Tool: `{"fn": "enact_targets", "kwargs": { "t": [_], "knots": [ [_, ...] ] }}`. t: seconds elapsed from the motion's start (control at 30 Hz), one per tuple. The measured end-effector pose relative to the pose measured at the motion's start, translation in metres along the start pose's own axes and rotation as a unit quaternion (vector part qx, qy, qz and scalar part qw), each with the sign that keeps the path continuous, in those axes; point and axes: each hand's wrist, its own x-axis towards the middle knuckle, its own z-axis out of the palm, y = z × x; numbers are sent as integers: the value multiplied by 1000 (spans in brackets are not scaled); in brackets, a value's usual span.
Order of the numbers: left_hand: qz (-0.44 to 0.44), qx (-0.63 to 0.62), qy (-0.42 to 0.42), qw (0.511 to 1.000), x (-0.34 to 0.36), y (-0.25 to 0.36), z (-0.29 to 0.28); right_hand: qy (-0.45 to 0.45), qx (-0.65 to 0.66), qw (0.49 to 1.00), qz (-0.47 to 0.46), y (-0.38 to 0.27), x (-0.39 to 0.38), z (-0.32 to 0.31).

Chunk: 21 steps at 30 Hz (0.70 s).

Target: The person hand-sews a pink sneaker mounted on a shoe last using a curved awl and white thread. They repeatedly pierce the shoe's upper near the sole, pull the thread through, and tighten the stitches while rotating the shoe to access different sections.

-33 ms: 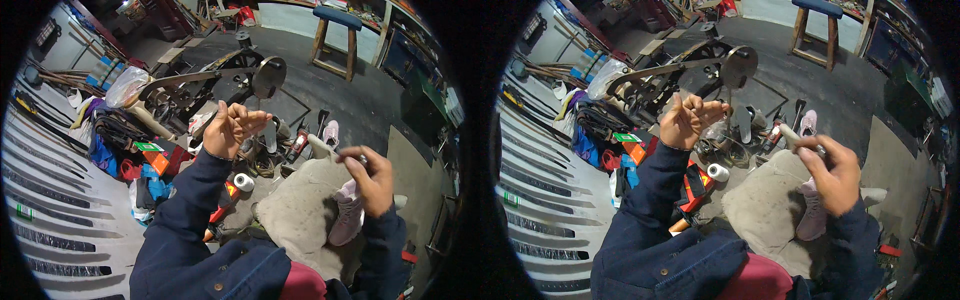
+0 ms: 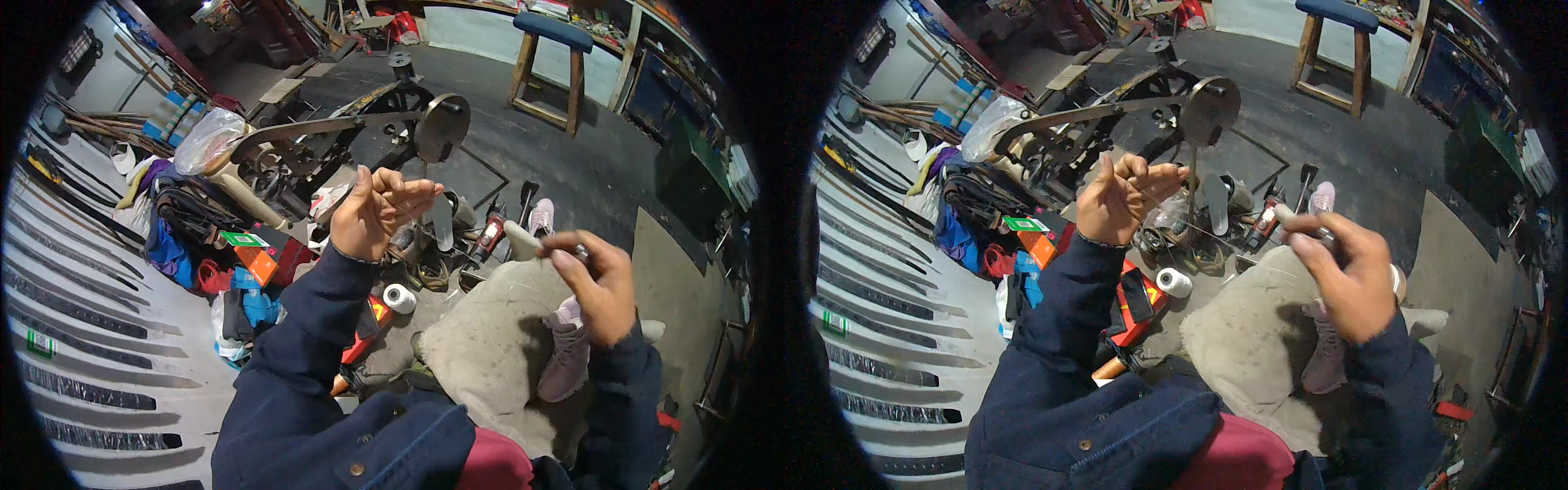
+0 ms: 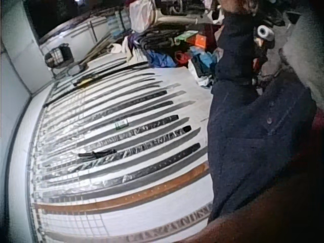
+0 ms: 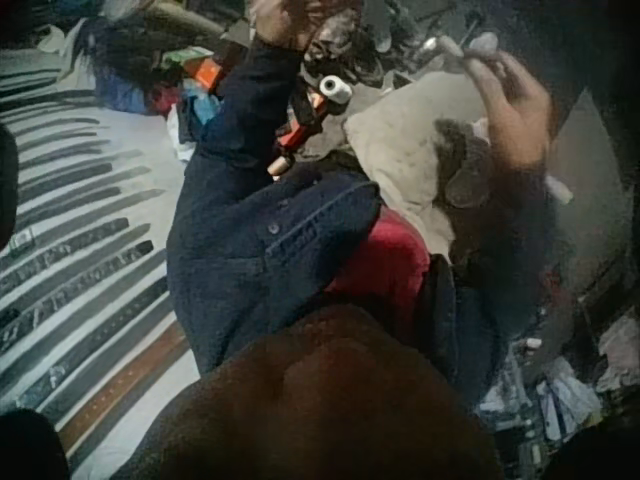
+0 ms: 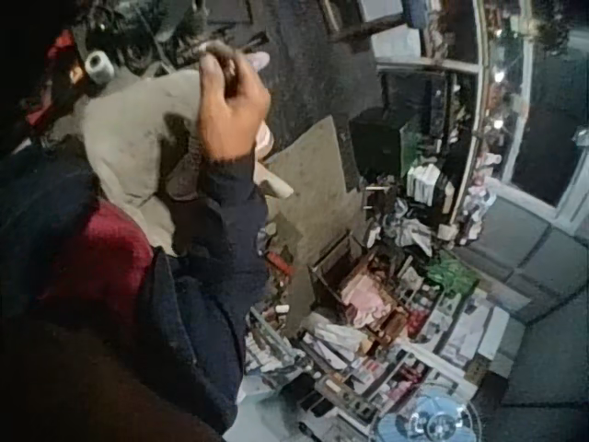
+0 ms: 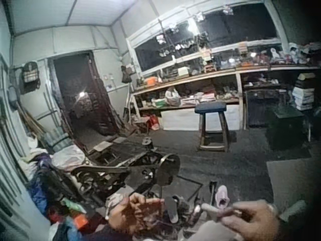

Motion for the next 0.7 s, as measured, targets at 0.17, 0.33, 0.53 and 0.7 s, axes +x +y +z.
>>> {"fn": "enact_targets", "kwargs": {
  "t": [0.17,0.33,0.53,0.7],
  "knots": [
    [73,271,3,960,-22,34,8,-58,-2,998,4,0,43,39],
    [187,700,-26,689,-46,64,-4,-91,94,991,30,6,59,58],
    [69,547,71,832,-72,76,-15,-150,35,987,40,4,72,88],
    [23,535,81,840,-78,78,-10,-191,27,981,23,3,70,129]
  ]
}}
